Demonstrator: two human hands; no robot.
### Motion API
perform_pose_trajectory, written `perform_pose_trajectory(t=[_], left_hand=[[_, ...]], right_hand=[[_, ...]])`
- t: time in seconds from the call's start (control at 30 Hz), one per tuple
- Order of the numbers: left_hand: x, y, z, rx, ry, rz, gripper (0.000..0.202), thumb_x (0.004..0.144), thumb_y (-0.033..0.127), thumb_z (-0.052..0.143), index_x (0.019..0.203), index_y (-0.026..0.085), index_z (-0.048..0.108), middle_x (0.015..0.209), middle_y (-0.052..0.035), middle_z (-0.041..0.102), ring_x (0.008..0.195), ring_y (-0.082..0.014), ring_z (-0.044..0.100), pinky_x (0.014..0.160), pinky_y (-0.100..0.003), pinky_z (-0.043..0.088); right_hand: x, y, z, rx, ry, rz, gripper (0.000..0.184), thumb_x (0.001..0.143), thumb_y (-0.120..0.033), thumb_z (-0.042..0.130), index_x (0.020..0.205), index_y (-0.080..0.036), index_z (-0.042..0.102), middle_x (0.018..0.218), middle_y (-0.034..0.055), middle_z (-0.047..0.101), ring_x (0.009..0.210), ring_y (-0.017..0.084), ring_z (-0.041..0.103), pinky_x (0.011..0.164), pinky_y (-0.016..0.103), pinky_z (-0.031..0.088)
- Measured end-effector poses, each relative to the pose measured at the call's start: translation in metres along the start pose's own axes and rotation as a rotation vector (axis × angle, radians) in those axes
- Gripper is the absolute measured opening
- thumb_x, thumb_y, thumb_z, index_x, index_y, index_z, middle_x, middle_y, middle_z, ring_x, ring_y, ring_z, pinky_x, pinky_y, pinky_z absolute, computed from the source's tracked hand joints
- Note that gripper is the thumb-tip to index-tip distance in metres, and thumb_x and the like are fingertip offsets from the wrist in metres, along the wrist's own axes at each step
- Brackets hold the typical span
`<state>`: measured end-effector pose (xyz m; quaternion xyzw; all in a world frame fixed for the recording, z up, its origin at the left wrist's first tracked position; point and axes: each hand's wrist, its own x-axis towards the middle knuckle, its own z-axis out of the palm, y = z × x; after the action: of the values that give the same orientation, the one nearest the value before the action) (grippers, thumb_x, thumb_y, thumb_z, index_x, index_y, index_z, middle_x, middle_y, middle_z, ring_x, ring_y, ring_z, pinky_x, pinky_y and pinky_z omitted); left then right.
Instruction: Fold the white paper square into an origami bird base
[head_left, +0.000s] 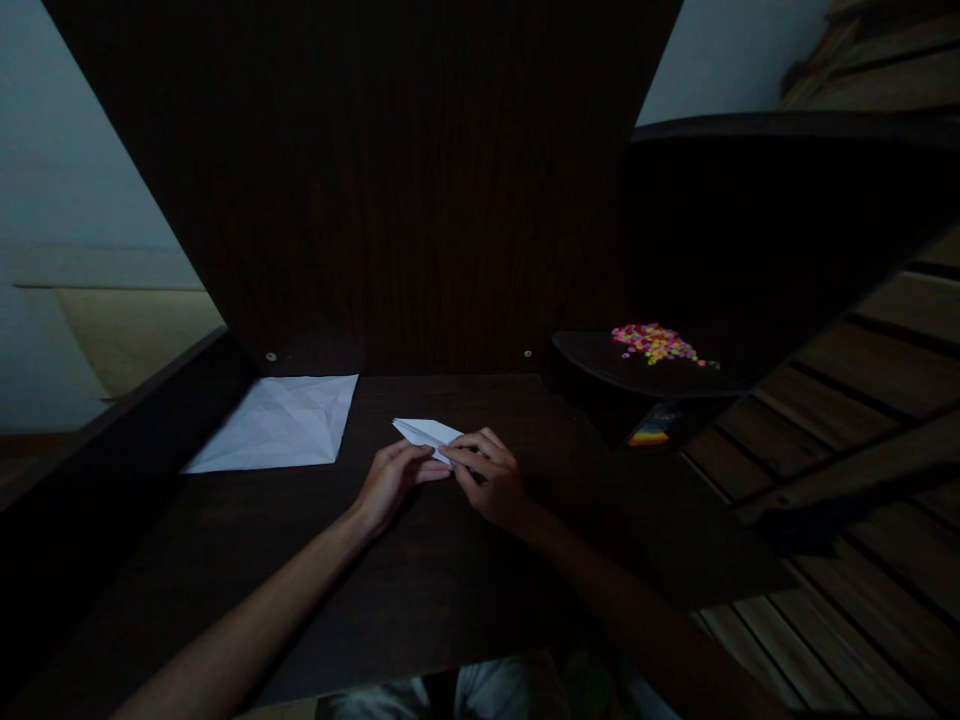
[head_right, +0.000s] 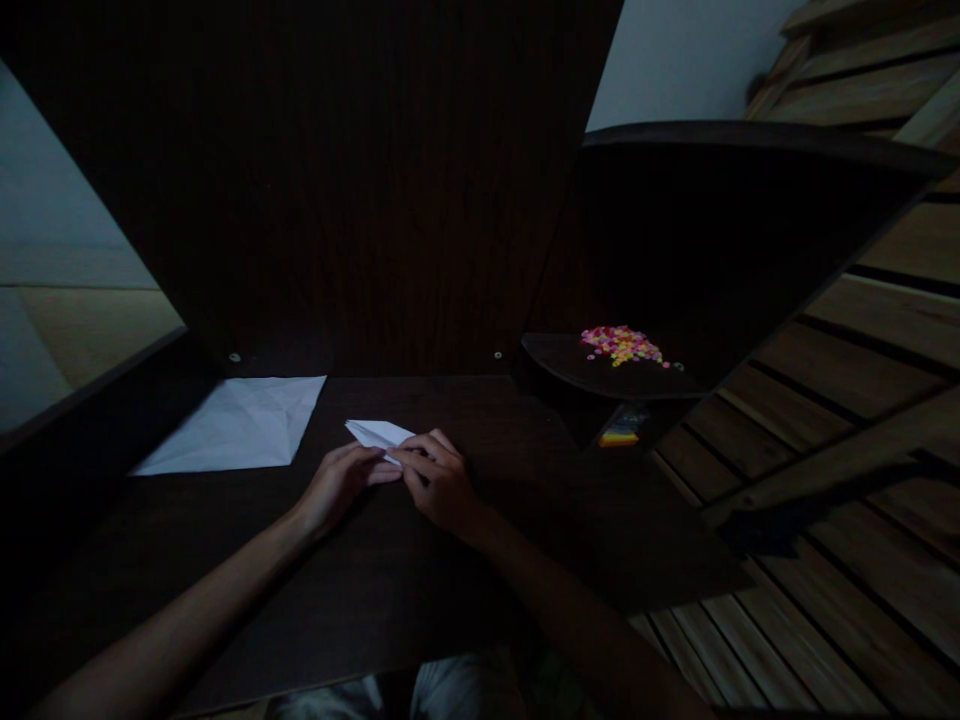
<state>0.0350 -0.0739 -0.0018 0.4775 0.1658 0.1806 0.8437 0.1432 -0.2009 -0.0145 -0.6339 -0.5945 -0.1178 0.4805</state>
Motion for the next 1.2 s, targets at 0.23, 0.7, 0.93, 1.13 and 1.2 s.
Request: perform_pose_trajectory(t=[0.23, 0.7, 0.93, 1.13, 1.2], left_hand=[[-0.003, 0.004, 0.003, 0.050, -0.029, 0.017, 0.027, 0.067, 0.024, 0.076, 0.089, 0.010, 0.069, 0.090, -0.0090, 0.072, 0.083, -0.0201, 0.067, 0.085, -0.036, 0.054], [-0.006, 0.002, -0.009, 0.919, 0.036, 0.507, 0.023, 0.077, 0.026, 0.066, 0.097, 0.017, 0.060, 0.091, -0.0052, 0.069, 0.086, -0.0215, 0.066, 0.078, -0.032, 0.051], [-0.012, 0.006, -0.010, 1.031, -0.055, 0.828, 0.034, 0.077, 0.015, 0.063, 0.109, 0.019, 0.055, 0.111, -0.0087, 0.065, 0.102, -0.0213, 0.063, 0.089, -0.035, 0.050], [-0.016, 0.009, -0.007, 0.924, -0.032, 0.885, 0.029, 0.074, 0.016, 0.065, 0.101, 0.018, 0.053, 0.109, -0.0113, 0.065, 0.102, -0.0224, 0.064, 0.086, -0.036, 0.053], [-0.016, 0.010, -0.007, 0.966, -0.025, 0.903, 0.025, 0.074, 0.015, 0.064, 0.097, 0.018, 0.056, 0.103, -0.0096, 0.067, 0.097, -0.0222, 0.065, 0.085, -0.035, 0.053]], right_hand=[[-0.004, 0.001, -0.001, 0.008, -0.023, -0.016, 0.046, 0.081, -0.012, 0.055, 0.125, -0.024, 0.057, 0.098, 0.0075, 0.068, 0.087, 0.022, 0.057, 0.073, 0.037, 0.051], [0.007, 0.003, -0.010, 0.239, 0.042, 0.250, 0.015, 0.078, -0.022, 0.065, 0.093, -0.020, 0.068, 0.090, 0.0062, 0.064, 0.079, 0.017, 0.060, 0.061, 0.027, 0.048], [0.004, 0.002, -0.009, 0.172, -0.025, 0.013, 0.013, 0.077, -0.013, 0.064, 0.087, -0.021, 0.067, 0.094, 0.0074, 0.067, 0.086, 0.019, 0.061, 0.073, 0.034, 0.050], [0.006, -0.002, -0.012, 0.130, -0.047, -0.039, 0.011, 0.078, -0.012, 0.063, 0.083, -0.022, 0.064, 0.120, 0.0093, 0.063, 0.103, 0.023, 0.059, 0.087, 0.042, 0.047], [0.007, -0.001, -0.012, 0.137, -0.060, -0.051, 0.010, 0.079, -0.012, 0.063, 0.082, -0.022, 0.063, 0.124, 0.0094, 0.061, 0.108, 0.023, 0.057, 0.088, 0.044, 0.046]])
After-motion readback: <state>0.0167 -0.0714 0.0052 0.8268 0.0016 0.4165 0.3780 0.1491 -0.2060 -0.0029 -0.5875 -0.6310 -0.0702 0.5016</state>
